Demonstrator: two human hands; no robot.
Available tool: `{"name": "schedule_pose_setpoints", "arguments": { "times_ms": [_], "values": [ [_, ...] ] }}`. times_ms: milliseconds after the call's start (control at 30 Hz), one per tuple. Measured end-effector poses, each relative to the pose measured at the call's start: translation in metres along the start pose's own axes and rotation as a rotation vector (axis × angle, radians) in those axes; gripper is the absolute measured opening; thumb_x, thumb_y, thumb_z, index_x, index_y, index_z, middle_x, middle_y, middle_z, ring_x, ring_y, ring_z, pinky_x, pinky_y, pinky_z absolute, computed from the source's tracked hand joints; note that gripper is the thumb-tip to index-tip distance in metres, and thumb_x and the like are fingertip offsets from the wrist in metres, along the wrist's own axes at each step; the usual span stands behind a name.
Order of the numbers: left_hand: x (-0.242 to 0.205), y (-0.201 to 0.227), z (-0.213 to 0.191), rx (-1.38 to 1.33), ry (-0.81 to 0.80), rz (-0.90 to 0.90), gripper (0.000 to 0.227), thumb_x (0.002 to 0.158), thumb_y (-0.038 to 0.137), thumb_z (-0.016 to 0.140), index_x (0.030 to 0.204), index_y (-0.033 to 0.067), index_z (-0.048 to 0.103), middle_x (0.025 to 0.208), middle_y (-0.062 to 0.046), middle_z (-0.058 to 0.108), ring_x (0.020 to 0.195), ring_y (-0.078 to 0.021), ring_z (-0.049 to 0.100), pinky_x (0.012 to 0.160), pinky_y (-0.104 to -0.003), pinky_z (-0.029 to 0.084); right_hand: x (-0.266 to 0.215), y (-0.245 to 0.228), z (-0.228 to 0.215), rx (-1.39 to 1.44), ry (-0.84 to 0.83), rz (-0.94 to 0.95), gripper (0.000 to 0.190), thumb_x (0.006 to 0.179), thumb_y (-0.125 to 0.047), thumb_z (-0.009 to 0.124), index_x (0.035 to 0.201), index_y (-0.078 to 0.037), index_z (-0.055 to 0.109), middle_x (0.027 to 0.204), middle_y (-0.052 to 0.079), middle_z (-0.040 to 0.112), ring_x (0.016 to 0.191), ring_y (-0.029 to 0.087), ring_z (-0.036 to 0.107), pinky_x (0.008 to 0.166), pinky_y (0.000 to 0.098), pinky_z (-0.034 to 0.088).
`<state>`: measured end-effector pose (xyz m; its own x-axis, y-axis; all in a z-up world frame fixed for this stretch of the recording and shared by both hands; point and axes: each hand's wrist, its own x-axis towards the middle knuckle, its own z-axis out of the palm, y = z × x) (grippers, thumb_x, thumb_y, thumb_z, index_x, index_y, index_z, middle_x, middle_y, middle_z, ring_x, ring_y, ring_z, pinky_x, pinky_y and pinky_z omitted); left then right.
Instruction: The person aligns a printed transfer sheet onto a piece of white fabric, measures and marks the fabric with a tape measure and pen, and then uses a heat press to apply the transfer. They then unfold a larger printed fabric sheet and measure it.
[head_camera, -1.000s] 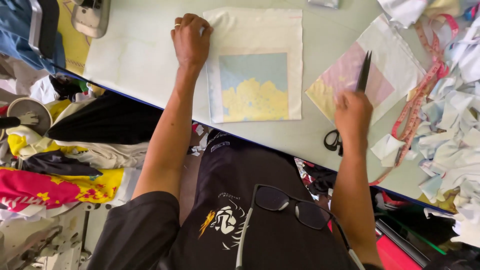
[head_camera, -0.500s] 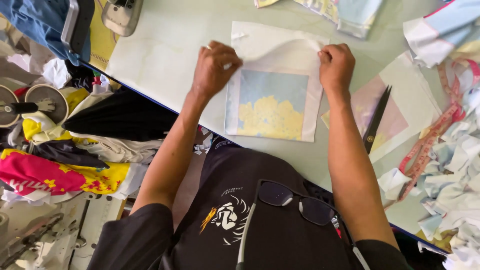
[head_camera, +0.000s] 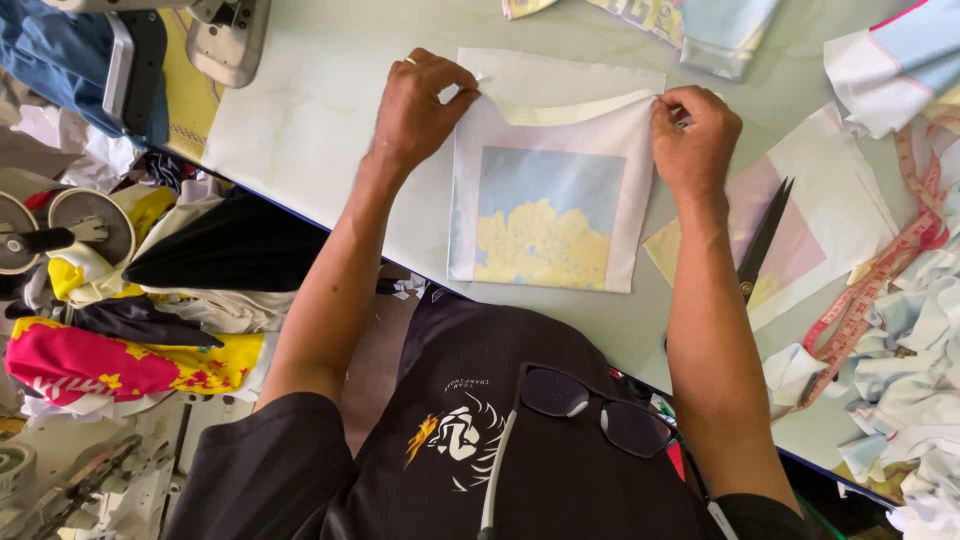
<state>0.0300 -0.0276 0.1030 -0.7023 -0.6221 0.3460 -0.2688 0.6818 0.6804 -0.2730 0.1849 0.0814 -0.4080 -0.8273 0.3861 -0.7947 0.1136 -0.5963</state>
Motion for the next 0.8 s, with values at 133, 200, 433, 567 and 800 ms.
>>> {"name": "schedule_pose_setpoints", "arguments": {
  "times_ms": [133, 200, 433, 567, 800],
  "values": [
    [0.005, -0.013, 0.007, 0.018, -0.015, -0.041, 0.011, 0.088, 0.002, 0.081, 0.091, 0.0111, 0.076, 0.086, 0.000, 0.078, 0.083, -0.0228, 0.064, 0.068, -0.034, 0.051, 0.002, 0.001, -0.001, 0.017, -0.008, 0.025, 0.011, 0.091, 0.008, 0.076, 0.088, -0.002, 0.073, 0.085, 0.008, 0.073, 0.069, 0.019, 0.061, 0.061, 0.0320, 0.051],
    [0.006, -0.013, 0.006, -0.001, 0.012, -0.070, 0.009, 0.089, 0.002, 0.080, 0.091, 0.0099, 0.077, 0.089, -0.001, 0.079, 0.085, -0.0220, 0.065, 0.066, -0.033, 0.051, 0.002, 0.004, -0.002, 0.026, -0.006, 0.077, 0.010, 0.090, 0.006, 0.074, 0.087, -0.003, 0.070, 0.083, 0.006, 0.070, 0.070, 0.018, 0.059, 0.064, 0.0320, 0.050],
    [0.008, 0.018, -0.025, -0.156, -0.071, -0.071, 0.016, 0.084, -0.003, 0.067, 0.092, 0.0083, 0.072, 0.089, -0.003, 0.074, 0.088, -0.0206, 0.063, 0.070, -0.034, 0.050, 0.003, -0.016, -0.018, 0.142, -0.010, 0.019, 0.014, 0.078, 0.013, 0.056, 0.081, -0.001, 0.055, 0.097, 0.018, 0.071, 0.085, 0.023, 0.063, 0.054, 0.0282, 0.037],
    [-0.011, 0.050, -0.049, -0.304, -0.488, -0.226, 0.012, 0.077, 0.001, 0.069, 0.087, 0.0060, 0.074, 0.093, -0.015, 0.074, 0.089, -0.0298, 0.072, 0.087, -0.044, 0.056, -0.022, -0.024, -0.043, 0.142, -0.203, 0.073, 0.020, 0.081, 0.006, 0.070, 0.098, -0.002, 0.064, 0.098, 0.017, 0.073, 0.089, 0.032, 0.067, 0.076, 0.0397, 0.056],
    [-0.029, 0.088, -0.063, -0.284, -0.700, -0.346, 0.018, 0.082, 0.001, 0.075, 0.097, 0.0080, 0.080, 0.087, -0.015, 0.078, 0.087, -0.0326, 0.075, 0.090, -0.044, 0.054, -0.038, -0.064, -0.095, 0.184, -0.484, 0.129, 0.026, 0.073, 0.008, 0.073, 0.091, -0.010, 0.076, 0.100, 0.009, 0.074, 0.088, 0.031, 0.069, 0.088, 0.0429, 0.054]
  ]
}}
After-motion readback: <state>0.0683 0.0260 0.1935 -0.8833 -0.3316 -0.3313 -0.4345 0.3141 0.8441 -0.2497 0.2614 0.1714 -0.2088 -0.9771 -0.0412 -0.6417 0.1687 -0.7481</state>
